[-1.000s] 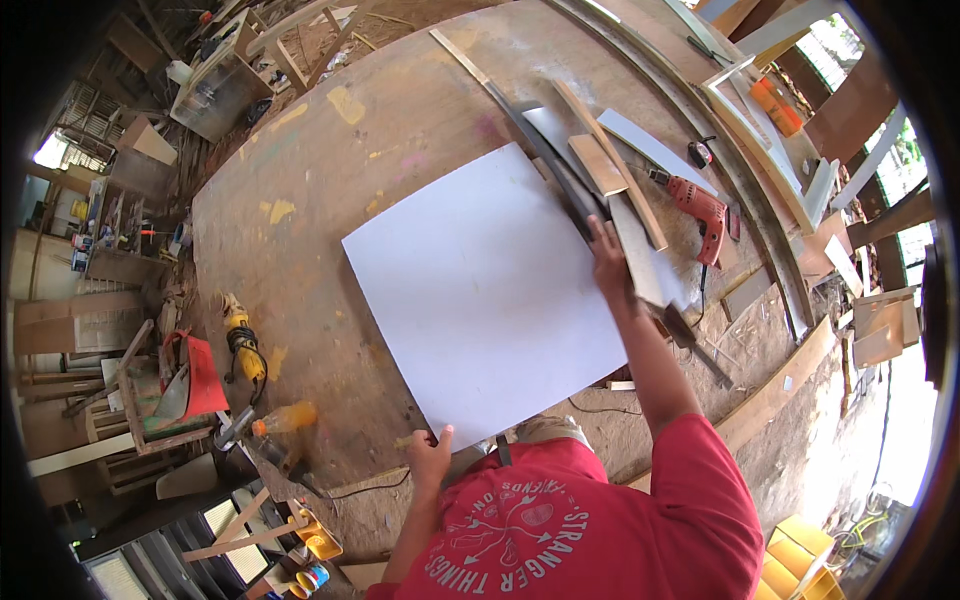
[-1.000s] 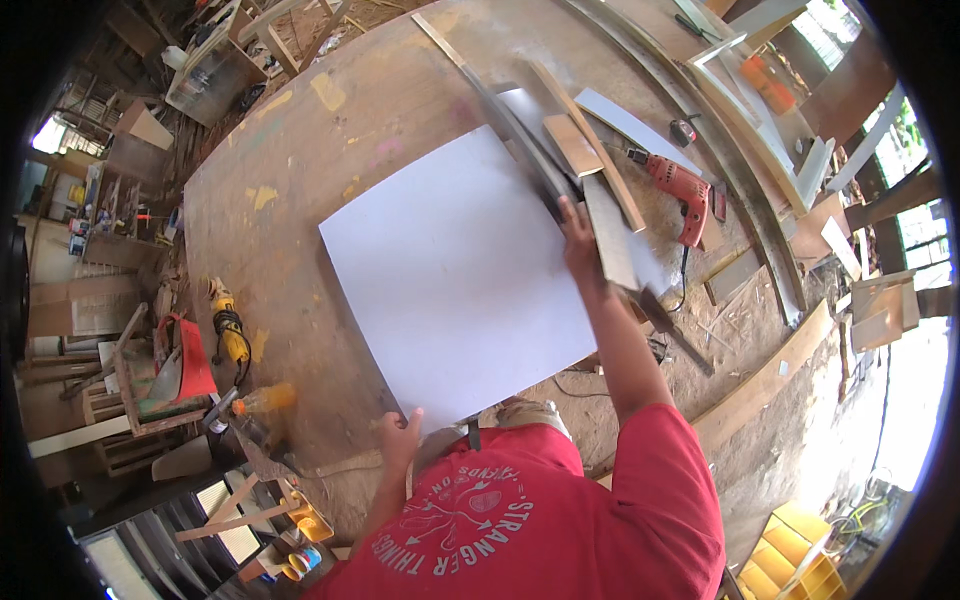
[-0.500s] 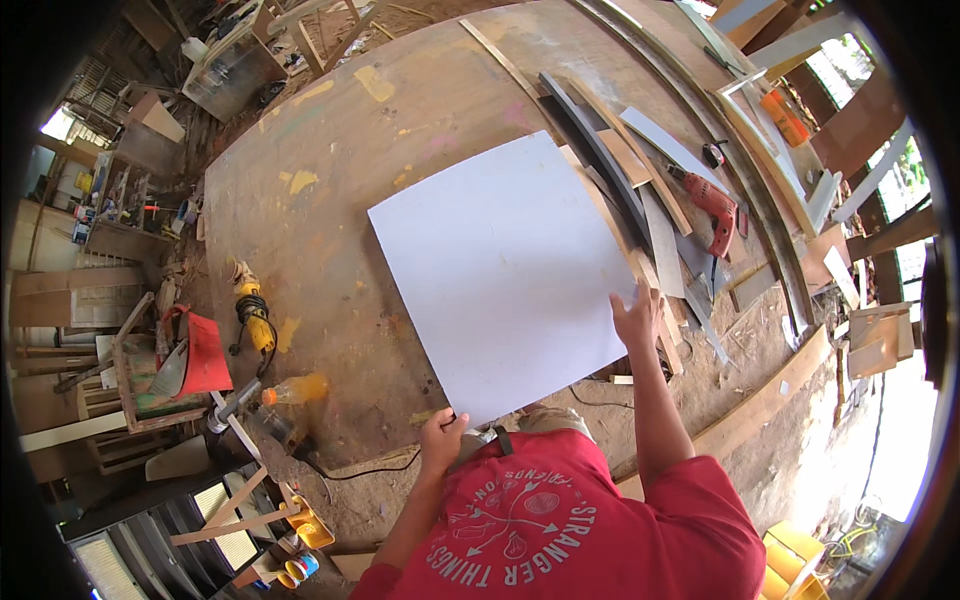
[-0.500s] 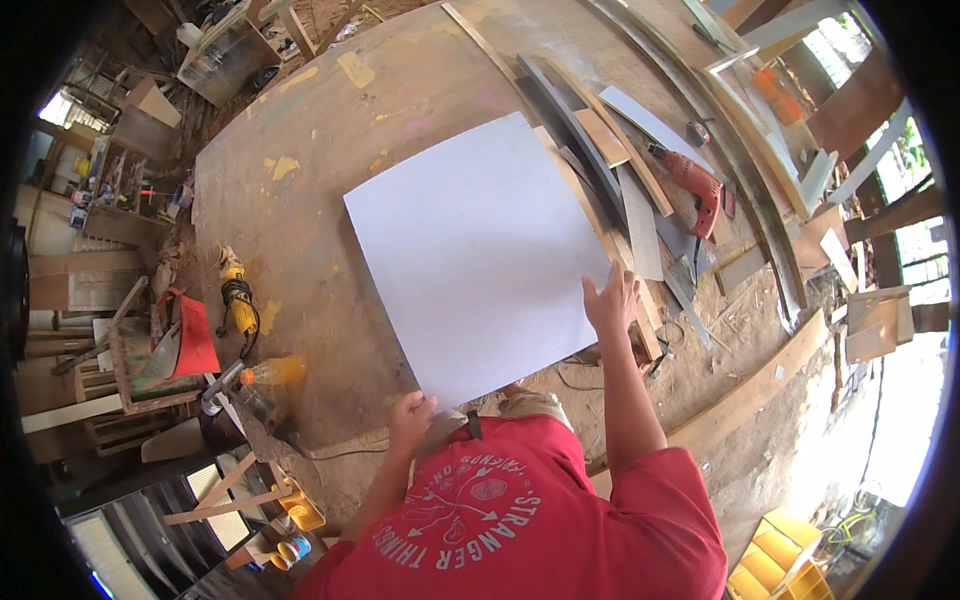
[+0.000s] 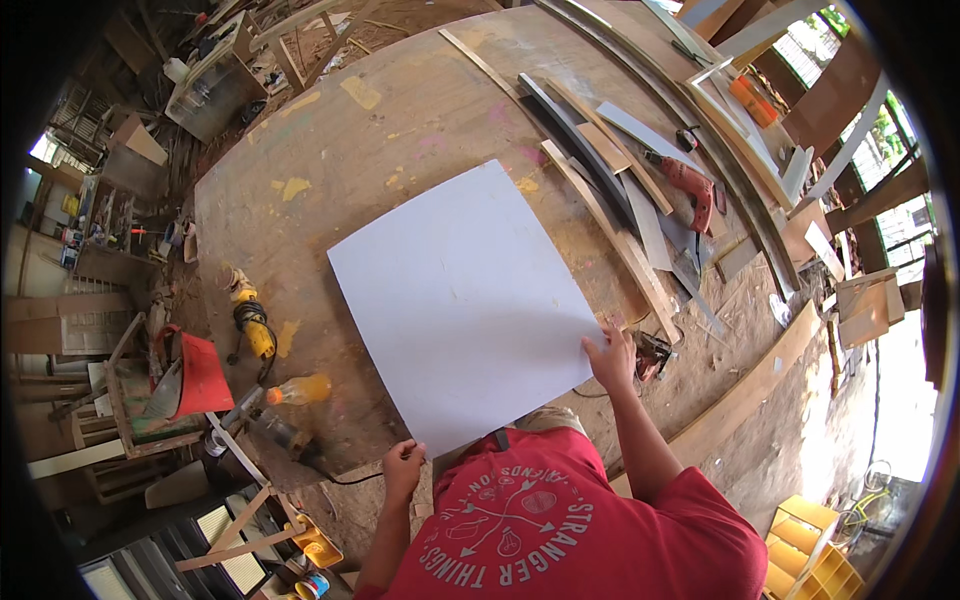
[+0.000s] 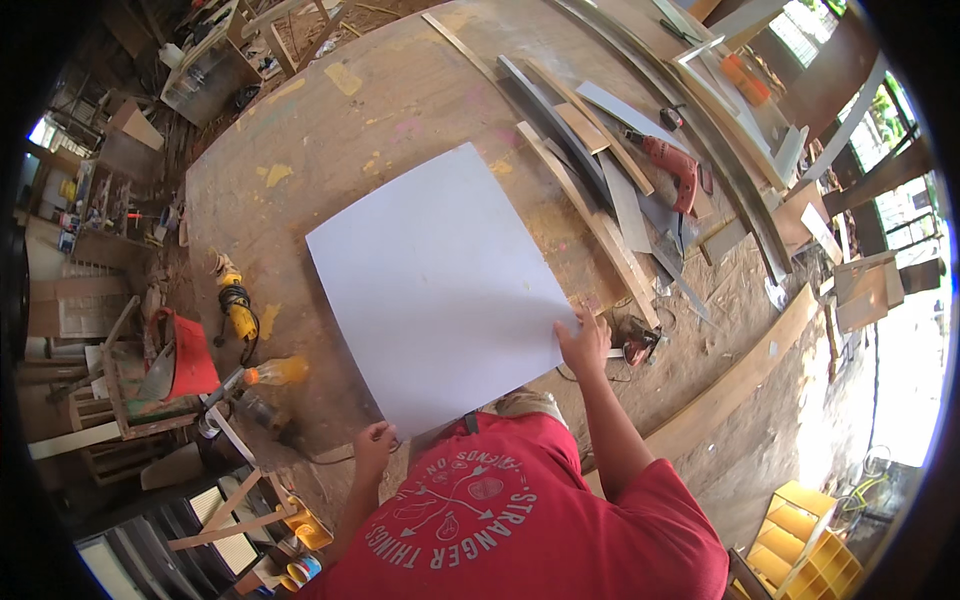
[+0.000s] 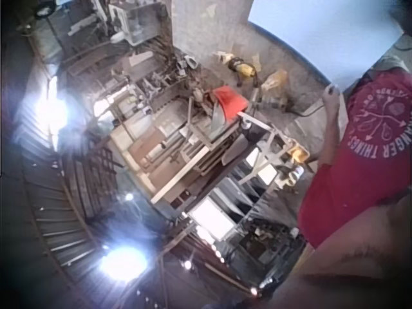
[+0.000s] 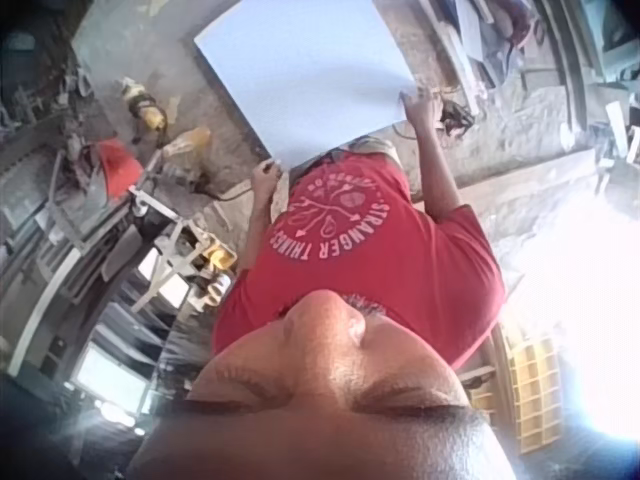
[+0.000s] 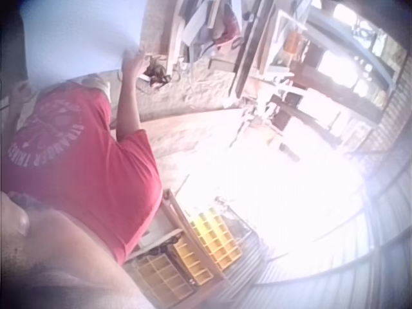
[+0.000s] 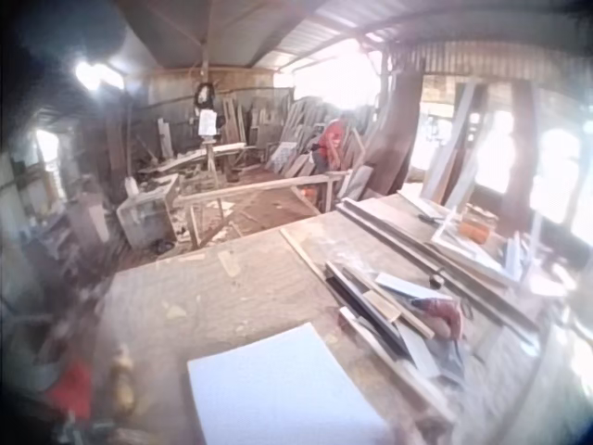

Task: The person aligns white wooden boards on a workbench to form a square frame. They pick up wood pieces, arrange them around a flat white panel, and select fasteners from an orange plastic organizer.

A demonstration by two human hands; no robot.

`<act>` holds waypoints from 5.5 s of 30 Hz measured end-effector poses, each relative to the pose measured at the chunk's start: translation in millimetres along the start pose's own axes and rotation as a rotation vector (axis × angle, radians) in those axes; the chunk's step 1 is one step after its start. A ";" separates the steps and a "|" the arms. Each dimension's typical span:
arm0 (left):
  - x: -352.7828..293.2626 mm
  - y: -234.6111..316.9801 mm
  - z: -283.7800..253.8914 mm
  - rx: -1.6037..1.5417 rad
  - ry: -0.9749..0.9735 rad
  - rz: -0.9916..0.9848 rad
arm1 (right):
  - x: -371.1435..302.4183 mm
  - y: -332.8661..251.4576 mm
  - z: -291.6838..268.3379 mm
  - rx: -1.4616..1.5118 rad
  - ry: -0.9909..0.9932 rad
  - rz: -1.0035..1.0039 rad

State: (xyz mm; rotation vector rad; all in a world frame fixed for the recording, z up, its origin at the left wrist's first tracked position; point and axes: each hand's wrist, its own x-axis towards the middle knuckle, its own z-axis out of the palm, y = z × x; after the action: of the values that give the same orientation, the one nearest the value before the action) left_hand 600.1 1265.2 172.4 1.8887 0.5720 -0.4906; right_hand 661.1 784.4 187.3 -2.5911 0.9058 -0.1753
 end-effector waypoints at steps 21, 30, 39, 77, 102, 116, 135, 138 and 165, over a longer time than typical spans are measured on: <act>26.9 -36.4 -14.3 0.115 -0.348 0.257 | -83.8 -154.6 -200.2 1.666 -0.916 -0.326; 35.4 -59.6 -7.8 0.014 -0.418 0.165 | -133.5 -236.8 -202.8 1.640 -1.245 -0.396; 5.6 -43.2 -3.7 -0.423 -0.440 -0.111 | -76.8 -174.1 -254.7 1.109 -0.846 -0.412; 78.3 38.7 -4.2 0.447 0.193 0.377 | 77.5 -46.1 45.1 0.011 0.116 -0.189; 59.9 115.3 -69.2 -0.447 -0.089 -0.126 | -13.0 -3.8 -5.9 0.134 -0.156 -0.400; 98.2 39.0 -22.5 0.486 0.064 0.247 | 17.0 -37.0 20.5 0.157 -0.081 -0.080; 86.0 67.6 -39.8 0.889 -0.160 -0.001 | -107.3 -20.0 8.3 0.386 -0.151 -0.120; 73.8 67.7 -24.3 1.029 -0.035 0.265 | -122.2 -6.8 -13.0 0.381 -0.204 -0.126; -276.3 123.9 527.0 0.908 -0.901 0.777 | -57.6 255.5 -553.4 1.713 0.542 -1.485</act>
State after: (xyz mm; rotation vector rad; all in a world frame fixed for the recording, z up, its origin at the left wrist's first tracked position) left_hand 414.1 689.6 231.4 2.1908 -1.1114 -1.0642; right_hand 336.2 460.9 593.1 -0.9502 -0.9628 -1.2868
